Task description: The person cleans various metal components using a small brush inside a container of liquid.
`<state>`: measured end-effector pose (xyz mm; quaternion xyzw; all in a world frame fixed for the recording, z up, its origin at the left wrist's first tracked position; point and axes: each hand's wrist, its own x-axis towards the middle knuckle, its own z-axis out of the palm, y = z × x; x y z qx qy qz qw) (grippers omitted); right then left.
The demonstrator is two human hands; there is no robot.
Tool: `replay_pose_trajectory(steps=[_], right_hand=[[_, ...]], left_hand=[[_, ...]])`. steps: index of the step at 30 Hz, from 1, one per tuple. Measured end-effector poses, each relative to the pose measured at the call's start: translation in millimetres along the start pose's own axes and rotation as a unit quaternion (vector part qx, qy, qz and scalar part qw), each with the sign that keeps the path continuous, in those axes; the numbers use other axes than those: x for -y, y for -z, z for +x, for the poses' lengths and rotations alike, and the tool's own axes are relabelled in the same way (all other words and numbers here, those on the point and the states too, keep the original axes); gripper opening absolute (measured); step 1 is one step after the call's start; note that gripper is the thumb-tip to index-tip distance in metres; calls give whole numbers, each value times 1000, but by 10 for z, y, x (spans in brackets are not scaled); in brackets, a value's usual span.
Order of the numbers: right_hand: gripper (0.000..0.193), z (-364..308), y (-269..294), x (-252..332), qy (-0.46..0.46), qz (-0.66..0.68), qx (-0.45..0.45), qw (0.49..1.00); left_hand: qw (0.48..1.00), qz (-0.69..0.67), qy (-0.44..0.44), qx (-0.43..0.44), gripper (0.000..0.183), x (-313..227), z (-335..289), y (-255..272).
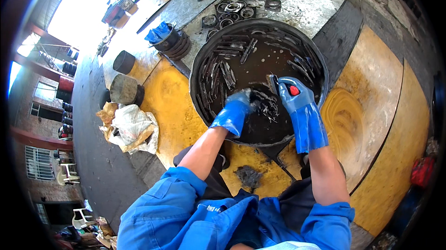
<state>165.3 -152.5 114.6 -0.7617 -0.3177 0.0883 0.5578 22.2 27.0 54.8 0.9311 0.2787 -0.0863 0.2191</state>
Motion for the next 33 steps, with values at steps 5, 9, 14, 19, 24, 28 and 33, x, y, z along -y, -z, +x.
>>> replay_pose_trajectory(steps=[5, 9, 14, 19, 24, 28, 33], right_hand=[[19, -8, 13, -27, 5, -6, 1, 1000], [20, -4, -13, 31, 17, -9, -11, 1000], [19, -4, -11, 13, 4, -21, -11, 1000], [20, -6, -57, 43, -10, -36, 14, 999], [20, -23, -20, 64, 10, -45, 7, 999], [19, -24, -56, 101, 35, -37, -5, 999], [21, -36, -155, 65, 7, -42, 18, 999]], left_hand=[[956, -63, 187, -217, 73, 170, -83, 355], [915, -245, 190, -260, 75, 493, -260, 421], [779, -569, 260, -45, 59, 594, -464, 375], [710, -647, 274, -44, 49, 303, -665, 469], [680, -696, 228, 7, 48, 160, -649, 383], [654, -721, 228, 24, 46, 414, -554, 199], [660, -706, 254, 44, 42, 556, -547, 40]])
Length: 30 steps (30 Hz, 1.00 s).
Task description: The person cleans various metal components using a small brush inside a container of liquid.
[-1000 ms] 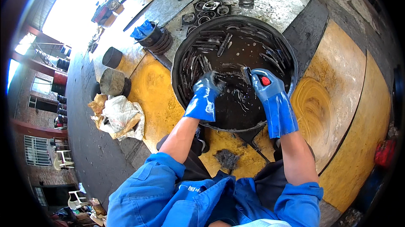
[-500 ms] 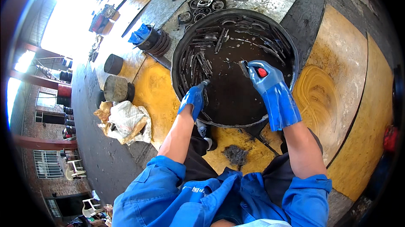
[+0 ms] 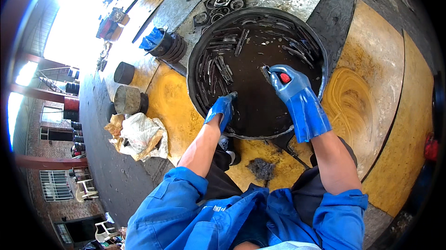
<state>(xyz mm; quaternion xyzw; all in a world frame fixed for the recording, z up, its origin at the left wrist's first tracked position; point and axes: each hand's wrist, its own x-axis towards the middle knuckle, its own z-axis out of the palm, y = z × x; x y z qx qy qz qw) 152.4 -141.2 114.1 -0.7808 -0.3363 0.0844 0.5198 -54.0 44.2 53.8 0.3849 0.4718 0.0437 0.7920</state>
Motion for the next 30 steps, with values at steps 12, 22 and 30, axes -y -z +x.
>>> replay_pose_trajectory(steps=[12, 22, 30], right_hand=[[20, 17, 107, -101, -7, -26, 7, 1000], [23, 78, 70, -370, -206, -62, 185, 959], [30, -36, -214, -570, -297, 85, 198, 930]], left_hand=[[718, 659, -108, 196, 42, 375, 22, -207], [891, 441, -106, 15, 47, 276, 79, -684], [849, 511, -108, -87, 54, 310, 289, -603]])
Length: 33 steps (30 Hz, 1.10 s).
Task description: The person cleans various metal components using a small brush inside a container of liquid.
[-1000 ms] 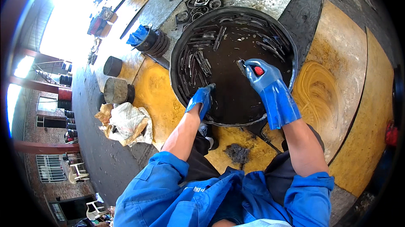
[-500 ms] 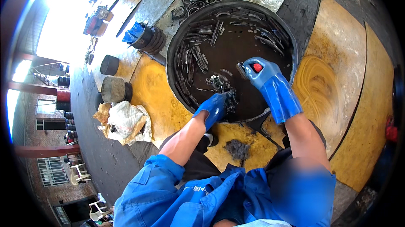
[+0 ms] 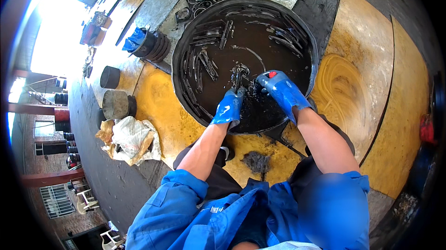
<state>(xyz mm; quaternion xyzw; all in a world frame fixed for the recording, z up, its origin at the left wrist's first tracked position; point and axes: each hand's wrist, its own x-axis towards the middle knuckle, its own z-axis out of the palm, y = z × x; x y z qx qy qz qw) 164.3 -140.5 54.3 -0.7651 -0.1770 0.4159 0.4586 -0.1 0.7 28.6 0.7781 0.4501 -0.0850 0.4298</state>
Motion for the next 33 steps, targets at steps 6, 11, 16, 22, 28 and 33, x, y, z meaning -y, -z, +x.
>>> replay_pose_trajectory(steps=[6, 11, 16, 22, 28, 33], right_hand=[[33, -202, 8, 206, 48, -34, -13, 998], [27, -181, 53, 112, -14, 92, 44, 995], [22, -58, -147, -238, 54, -25, 97, 994], [22, 5, -365, -399, 157, -318, 30, 935], [28, -37, -407, -521, 309, -515, 34, 799], [33, -151, -399, -418, 331, -569, 16, 753]], left_hand=[[994, -50, -87, -38, 46, 17, -82, 56], [993, -31, -100, -59, 42, 39, 83, -71], [995, 21, -95, -20, 53, -70, 244, -193], [991, 134, 6, 25, 46, -227, 167, -213], [995, 56, -77, -33, 47, 170, 390, -350], [998, 53, -29, -12, 41, 16, 366, -258]])
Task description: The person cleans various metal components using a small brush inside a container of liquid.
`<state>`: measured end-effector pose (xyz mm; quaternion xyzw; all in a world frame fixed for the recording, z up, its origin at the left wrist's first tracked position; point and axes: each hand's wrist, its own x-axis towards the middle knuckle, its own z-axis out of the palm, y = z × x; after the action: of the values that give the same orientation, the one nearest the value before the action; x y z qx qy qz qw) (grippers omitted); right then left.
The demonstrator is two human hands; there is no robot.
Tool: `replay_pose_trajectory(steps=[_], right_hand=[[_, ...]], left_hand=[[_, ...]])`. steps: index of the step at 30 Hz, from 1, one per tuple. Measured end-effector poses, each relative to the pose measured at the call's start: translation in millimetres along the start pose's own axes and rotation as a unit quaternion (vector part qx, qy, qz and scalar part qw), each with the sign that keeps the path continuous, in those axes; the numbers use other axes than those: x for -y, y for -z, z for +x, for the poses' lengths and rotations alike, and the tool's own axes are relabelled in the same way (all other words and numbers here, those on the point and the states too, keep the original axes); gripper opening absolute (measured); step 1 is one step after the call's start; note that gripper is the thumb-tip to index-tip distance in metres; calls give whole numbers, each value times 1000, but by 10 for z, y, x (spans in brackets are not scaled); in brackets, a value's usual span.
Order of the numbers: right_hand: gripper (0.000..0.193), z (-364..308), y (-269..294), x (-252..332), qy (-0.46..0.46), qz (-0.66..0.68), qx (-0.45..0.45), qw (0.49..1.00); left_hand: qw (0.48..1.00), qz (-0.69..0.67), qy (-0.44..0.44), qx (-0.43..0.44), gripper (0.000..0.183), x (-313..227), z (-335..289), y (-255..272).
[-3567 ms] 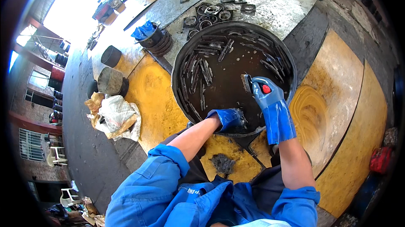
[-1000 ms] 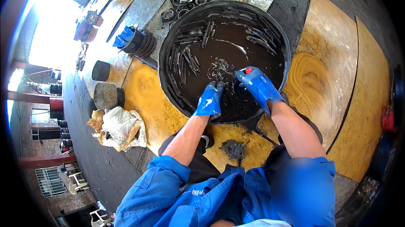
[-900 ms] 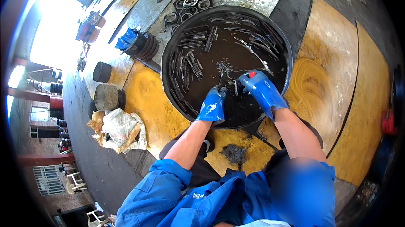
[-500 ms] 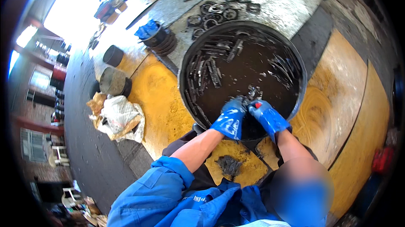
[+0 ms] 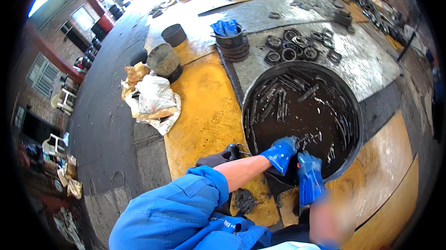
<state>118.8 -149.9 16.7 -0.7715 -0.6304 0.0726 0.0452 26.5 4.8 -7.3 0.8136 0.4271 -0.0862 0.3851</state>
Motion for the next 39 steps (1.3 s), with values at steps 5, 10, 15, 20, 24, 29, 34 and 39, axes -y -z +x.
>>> replay_pose_trajectory(steps=[5, 10, 15, 20, 24, 29, 34, 39], right_hand=[[20, 117, -76, -158, -178, 348, -36, 920], [25, 156, -319, -557, -256, 490, 62, 831], [26, 143, -27, -520, -315, 640, 138, 687], [23, 95, 48, -416, -241, 603, 109, 753], [25, 110, -242, -348, -146, 329, 16, 933], [29, 110, -194, -119, -87, 112, 30, 989], [25, 57, -135, -24, -26, 94, -63, 993], [17, 140, -61, -26, -82, 180, -87, 976]], left_hand=[[999, 9, -34, -25, 34, -55, -114, -58], [996, -40, -69, -46, 43, -83, -254, -49], [998, -38, -53, -21, 46, -66, -255, -11], [997, -64, -33, 25, 44, -154, -345, 148], [999, -3, -30, 42, 43, -227, -237, 99], [1000, -7, -21, -7, 42, -58, -158, 56], [991, 49, -120, 42, 34, 379, -169, -103], [976, 45, -196, 77, 27, 505, -108, -207]])
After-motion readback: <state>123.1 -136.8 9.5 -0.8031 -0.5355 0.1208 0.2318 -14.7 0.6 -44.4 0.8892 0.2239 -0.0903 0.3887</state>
